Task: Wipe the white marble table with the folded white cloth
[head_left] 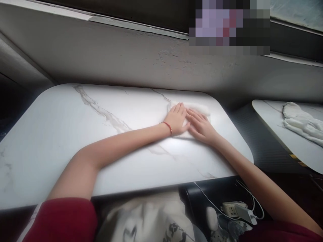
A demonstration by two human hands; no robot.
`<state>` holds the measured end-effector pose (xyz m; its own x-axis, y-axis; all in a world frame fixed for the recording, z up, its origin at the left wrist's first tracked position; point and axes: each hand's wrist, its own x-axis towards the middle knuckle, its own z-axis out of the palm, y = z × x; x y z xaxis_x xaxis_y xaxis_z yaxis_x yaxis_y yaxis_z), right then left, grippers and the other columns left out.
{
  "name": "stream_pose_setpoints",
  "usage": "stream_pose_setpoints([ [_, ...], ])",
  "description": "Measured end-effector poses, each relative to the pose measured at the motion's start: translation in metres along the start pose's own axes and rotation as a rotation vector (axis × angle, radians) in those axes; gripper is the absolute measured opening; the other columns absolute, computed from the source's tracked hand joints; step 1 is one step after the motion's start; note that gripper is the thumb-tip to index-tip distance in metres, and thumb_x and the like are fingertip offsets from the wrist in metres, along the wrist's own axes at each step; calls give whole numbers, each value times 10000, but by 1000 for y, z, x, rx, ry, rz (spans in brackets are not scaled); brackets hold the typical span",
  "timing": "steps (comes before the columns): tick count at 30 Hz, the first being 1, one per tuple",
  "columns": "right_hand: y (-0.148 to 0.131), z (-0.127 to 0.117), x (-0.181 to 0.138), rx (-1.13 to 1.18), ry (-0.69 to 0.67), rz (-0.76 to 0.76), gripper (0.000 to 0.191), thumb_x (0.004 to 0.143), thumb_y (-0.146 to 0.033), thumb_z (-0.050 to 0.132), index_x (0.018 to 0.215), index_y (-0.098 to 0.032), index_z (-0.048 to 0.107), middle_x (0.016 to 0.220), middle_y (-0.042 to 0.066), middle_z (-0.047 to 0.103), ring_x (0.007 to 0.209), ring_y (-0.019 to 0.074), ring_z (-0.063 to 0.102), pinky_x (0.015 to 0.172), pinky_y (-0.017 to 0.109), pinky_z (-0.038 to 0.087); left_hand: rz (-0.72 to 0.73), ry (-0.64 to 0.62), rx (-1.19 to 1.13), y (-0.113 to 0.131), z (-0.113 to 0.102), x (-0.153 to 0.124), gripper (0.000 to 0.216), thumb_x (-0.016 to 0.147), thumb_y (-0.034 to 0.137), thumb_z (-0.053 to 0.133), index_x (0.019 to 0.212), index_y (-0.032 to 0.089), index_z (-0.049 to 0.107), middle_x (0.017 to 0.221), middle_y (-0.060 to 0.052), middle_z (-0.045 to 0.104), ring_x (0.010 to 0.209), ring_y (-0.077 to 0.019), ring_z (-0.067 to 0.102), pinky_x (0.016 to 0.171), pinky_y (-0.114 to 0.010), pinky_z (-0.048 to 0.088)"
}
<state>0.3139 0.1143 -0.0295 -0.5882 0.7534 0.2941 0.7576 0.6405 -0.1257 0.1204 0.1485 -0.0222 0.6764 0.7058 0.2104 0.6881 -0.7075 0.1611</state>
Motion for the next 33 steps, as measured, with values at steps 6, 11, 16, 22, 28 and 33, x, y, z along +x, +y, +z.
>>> stream_pose_setpoints([
  [6,14,19,69,21,-18,-60,602,966,-369,386,1541,-193,405,1620,127,388,1519,317,332,1227,538,287,-89,94,5,-60,-2,8,703,967,409,446,1483,-67,405,1595,-279,353,1513,-356,312,1241,-461,226],
  [11,25,33,109,66,-14,-101,613,943,-385,404,1525,-196,436,1616,122,396,1502,339,357,1208,558,295,-131,134,5,-95,-4,12,674,967,415,453,1440,-65,450,1554,-292,414,1476,-364,365,1227,-470,253],
  [16,38,39,127,117,-15,-164,634,949,-442,394,1534,-201,431,1610,120,408,1489,352,373,1192,576,301,-146,202,18,-107,-3,16,611,968,413,462,1374,-41,508,1465,-289,499,1383,-387,452,1161,-524,333],
  [22,48,42,140,152,19,-174,610,949,-441,408,1511,-212,469,1587,126,445,1453,353,423,1158,567,343,-193,176,53,-112,-8,22,569,969,381,460,1354,-34,513,1453,-269,510,1361,-373,462,1149,-493,347],
  [28,47,43,142,165,29,-184,597,946,-412,429,1509,-218,469,1573,121,464,1452,351,417,1159,566,334,-185,160,58,-116,-11,23,554,969,394,451,1345,-9,509,1474,-269,490,1374,-370,448,1161,-501,333],
  [33,48,43,143,160,31,-196,601,932,-387,441,1500,-195,477,1565,134,471,1453,340,417,1160,550,337,-189,153,62,-117,-11,24,557,968,402,439,1345,-1,511,1473,-263,492,1374,-375,446,1165,-508,328],
])
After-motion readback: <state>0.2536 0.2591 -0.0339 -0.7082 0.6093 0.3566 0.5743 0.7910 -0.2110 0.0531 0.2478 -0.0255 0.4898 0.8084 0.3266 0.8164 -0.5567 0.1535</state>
